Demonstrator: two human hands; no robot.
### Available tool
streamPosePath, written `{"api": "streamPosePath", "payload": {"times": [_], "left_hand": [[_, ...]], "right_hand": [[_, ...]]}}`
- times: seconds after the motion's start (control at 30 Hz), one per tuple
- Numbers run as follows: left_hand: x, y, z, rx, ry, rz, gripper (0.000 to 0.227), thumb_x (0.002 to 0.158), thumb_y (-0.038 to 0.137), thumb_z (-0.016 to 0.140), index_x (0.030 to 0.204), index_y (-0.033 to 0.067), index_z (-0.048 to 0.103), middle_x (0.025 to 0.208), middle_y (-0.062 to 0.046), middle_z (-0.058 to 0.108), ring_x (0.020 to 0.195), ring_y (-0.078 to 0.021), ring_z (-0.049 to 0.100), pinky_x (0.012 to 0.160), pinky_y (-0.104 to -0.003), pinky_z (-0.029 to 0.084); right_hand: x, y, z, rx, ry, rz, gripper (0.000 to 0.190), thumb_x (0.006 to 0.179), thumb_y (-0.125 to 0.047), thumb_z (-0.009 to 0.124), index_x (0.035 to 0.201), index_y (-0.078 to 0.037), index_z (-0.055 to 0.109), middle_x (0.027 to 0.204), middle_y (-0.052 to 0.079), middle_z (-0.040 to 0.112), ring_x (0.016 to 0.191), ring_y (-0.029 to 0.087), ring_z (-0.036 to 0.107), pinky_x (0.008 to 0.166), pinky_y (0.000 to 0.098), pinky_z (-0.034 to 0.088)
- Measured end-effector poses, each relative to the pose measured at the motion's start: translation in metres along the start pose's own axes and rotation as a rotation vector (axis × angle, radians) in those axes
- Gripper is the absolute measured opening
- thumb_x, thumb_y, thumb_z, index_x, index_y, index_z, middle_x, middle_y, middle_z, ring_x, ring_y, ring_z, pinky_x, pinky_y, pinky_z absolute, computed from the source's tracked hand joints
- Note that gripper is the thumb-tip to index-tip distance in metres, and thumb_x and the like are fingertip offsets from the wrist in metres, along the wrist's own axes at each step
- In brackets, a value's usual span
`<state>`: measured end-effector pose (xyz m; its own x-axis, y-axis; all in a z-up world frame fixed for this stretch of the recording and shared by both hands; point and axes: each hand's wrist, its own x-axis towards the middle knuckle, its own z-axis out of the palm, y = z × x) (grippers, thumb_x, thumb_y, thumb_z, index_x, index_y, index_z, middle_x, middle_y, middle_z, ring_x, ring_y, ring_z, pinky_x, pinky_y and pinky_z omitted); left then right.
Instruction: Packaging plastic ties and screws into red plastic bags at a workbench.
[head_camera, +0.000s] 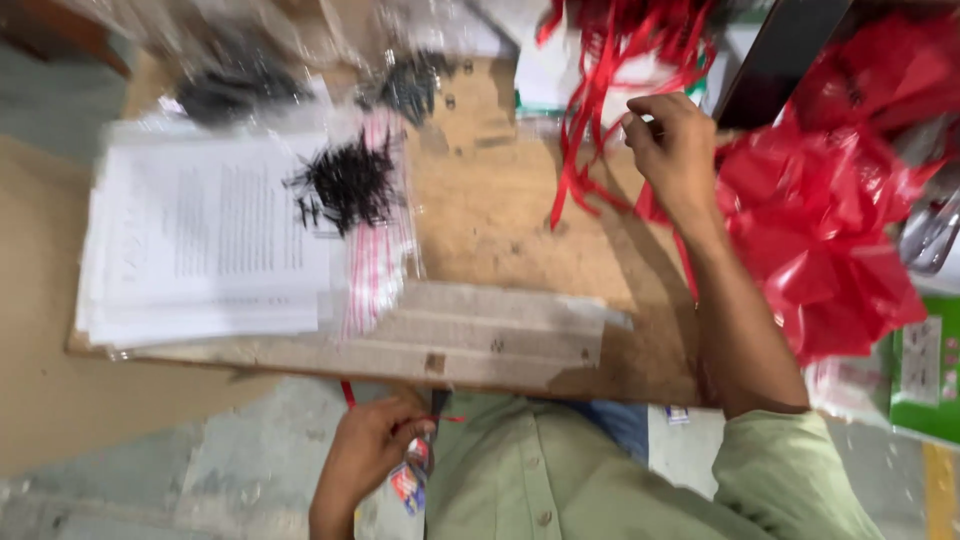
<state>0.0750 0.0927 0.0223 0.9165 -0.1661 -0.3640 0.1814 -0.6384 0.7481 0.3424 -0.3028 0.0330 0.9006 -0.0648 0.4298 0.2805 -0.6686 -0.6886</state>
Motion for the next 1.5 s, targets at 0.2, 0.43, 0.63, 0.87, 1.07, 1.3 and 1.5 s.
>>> {"api": "streamPosePath", "payload": {"times": [0.2,0.43,0.63,0.87,1.07,1.3,1.5], "left_hand": [[-0.004,-0.025,0.023,0.336,-0.166,-0.139,0.015,0.082,0.028,0.075,0.086,0.0135,0.080,0.086,-0.009,0.075,0.083,-0.0331,0.070,0.071,-0.047,0.053],[0.000,-0.048,0.042,0.377,-0.174,-0.234,0.016,0.082,0.030,0.074,0.090,0.0176,0.081,0.089,-0.009,0.076,0.084,-0.0345,0.070,0.073,-0.048,0.054],[0.009,-0.112,0.066,0.520,-0.180,-0.337,0.019,0.088,0.035,0.070,0.094,0.0189,0.080,0.092,-0.009,0.076,0.088,-0.0332,0.071,0.075,-0.047,0.055],[0.002,-0.210,0.109,0.600,-0.176,-0.293,0.017,0.086,0.026,0.070,0.099,0.0166,0.077,0.100,-0.010,0.076,0.097,-0.0341,0.070,0.080,-0.049,0.057],[-0.007,-0.215,0.119,0.463,0.000,-0.382,0.013,0.085,0.020,0.071,0.093,0.0131,0.077,0.095,-0.012,0.074,0.090,-0.0340,0.071,0.077,-0.048,0.056],[-0.007,-0.190,0.118,0.391,0.226,-0.205,0.014,0.079,0.007,0.072,0.092,0.0108,0.077,0.095,-0.014,0.073,0.092,-0.0360,0.069,0.083,-0.046,0.055],[-0.013,-0.160,0.108,0.292,0.485,-0.125,0.046,0.071,0.001,0.075,0.116,0.0067,0.072,0.125,-0.016,0.063,0.110,-0.0410,0.057,0.096,-0.051,0.045]], "right_hand": [[-0.123,-0.064,-0.049,-0.109,-0.498,-0.154,0.033,0.088,-0.008,0.075,0.120,-0.005,0.071,0.125,0.018,0.068,0.113,0.035,0.063,0.092,0.0442,0.054],[-0.234,-0.050,-0.054,-0.452,-0.539,-0.117,0.067,0.090,-0.045,0.063,0.145,-0.007,0.058,0.159,0.013,0.048,0.148,0.048,0.030,0.112,0.0683,0.016],[-0.253,-0.035,-0.080,-0.561,-0.446,0.068,0.068,0.105,-0.047,0.050,0.156,-0.001,0.049,0.167,0.013,0.043,0.160,0.051,0.016,0.115,0.0768,-0.003],[-0.258,-0.041,-0.081,-0.506,-0.393,0.103,0.070,0.110,-0.045,0.050,0.159,0.004,0.045,0.167,0.022,0.040,0.158,0.056,0.010,0.111,0.0788,-0.006],[-0.211,-0.105,-0.056,-0.299,-0.351,0.001,0.055,0.107,-0.031,0.049,0.151,0.002,0.048,0.159,0.021,0.045,0.151,0.052,0.023,0.115,0.0746,0.007],[-0.139,-0.119,0.062,-0.048,-0.538,-0.348,0.051,0.094,-0.010,0.071,0.144,-0.003,0.062,0.152,0.019,0.057,0.139,0.037,0.050,0.117,0.0517,0.039],[-0.077,-0.155,0.174,-0.045,-0.508,-0.683,0.043,0.089,-0.007,0.074,0.131,0.003,0.067,0.137,0.033,0.057,0.118,0.047,0.055,0.094,0.0489,0.053]]}}
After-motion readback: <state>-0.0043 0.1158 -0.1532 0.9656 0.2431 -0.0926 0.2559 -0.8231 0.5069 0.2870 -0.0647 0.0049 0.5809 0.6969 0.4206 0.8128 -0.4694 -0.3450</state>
